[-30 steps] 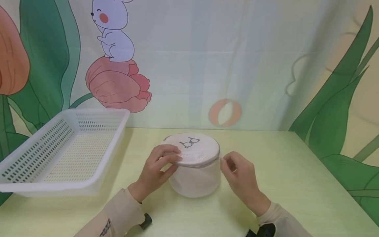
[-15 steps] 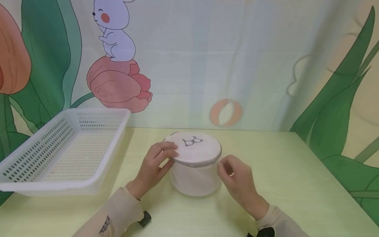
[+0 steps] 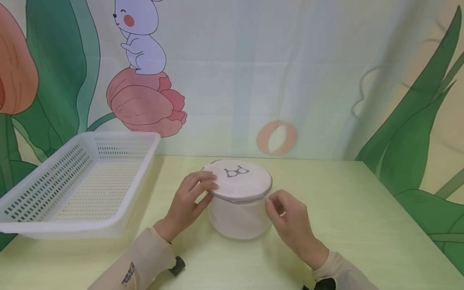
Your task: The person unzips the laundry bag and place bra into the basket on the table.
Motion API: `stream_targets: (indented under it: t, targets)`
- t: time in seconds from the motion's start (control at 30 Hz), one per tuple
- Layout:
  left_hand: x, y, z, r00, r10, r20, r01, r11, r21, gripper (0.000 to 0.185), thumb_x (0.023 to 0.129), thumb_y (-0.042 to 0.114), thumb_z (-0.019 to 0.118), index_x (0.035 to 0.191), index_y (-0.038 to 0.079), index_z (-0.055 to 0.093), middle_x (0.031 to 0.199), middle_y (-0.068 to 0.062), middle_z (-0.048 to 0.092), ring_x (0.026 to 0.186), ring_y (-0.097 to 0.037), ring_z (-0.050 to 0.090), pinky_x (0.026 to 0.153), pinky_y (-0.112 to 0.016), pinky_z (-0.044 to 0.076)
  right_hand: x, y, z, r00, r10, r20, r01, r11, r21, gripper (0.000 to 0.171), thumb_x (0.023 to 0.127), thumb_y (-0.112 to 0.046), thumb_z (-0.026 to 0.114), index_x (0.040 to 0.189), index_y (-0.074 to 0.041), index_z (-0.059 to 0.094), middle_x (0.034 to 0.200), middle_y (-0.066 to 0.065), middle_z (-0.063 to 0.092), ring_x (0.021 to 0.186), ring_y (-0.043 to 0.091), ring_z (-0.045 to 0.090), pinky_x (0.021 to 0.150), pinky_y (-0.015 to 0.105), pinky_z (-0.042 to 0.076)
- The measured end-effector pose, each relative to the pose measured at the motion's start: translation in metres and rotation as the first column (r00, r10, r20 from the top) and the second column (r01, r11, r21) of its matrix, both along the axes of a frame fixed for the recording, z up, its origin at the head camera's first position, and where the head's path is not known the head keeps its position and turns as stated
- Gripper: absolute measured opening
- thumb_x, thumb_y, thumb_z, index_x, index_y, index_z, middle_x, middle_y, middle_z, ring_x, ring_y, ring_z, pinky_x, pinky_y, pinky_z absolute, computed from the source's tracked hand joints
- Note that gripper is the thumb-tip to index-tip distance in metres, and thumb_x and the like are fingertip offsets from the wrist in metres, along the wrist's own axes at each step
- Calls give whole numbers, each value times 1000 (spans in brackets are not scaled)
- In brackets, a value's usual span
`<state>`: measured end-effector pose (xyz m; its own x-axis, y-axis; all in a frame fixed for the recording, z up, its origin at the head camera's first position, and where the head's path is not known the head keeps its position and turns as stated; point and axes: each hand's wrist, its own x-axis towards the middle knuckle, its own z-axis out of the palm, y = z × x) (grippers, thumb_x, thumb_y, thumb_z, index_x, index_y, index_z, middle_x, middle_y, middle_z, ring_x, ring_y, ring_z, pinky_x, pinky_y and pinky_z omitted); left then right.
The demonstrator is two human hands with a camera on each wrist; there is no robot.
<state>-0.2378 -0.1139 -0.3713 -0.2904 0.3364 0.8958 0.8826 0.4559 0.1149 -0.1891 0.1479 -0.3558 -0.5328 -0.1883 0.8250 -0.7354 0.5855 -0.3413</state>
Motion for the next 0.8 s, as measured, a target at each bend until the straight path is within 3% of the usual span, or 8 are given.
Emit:
stream_targets:
  t: [0.1, 0.2, 0.53, 0.8]
  targets:
    - [0, -1, 1, 1000, 12, 1, -12, 1000, -19, 24, 79, 0, 70, 99, 9, 61, 112, -11, 62, 108, -31, 57, 96, -38, 44, 0, -1, -1, 1000, 10, 1, -10, 1000, -5, 12, 80, 2, 62, 75, -7, 56, 65, -4, 53, 59, 1, 49, 50, 13, 42]
    - [-1, -2, 1, 1000, 18, -5, -18, 999, -42, 28, 75, 0, 71, 100, 9, 62, 114, -12, 62, 108, -32, 57, 95, -42, 45, 1, -1, -1, 1000, 14, 1, -14, 1000, -8, 12, 79, 2, 62, 75, -7, 56, 65, -4, 53, 59, 1, 49, 50, 13, 42]
    - [5, 3, 5, 1000, 19, -10, -19, 994, -106, 33, 88, 37, 67, 106, 10, 61, 118, -12, 61, 113, -30, 54, 97, -45, 43, 2, -3, -3, 1000, 7, 23, -6, 1000, -6, 13, 80, 1, 63, 75, -8, 55, 65, -4, 54, 59, 0, 49, 50, 12, 43]
    - [11, 11, 10, 1000, -8, -26, 5, 994, -108, 40, 89, 44, 64, 107, 9, 61, 119, -14, 60, 114, -31, 54, 99, -45, 42, 3, -4, -3, 1000, -2, 27, 2, 1000, -13, 12, 80, -1, 62, 75, -8, 55, 65, -4, 54, 58, 0, 48, 50, 12, 43]
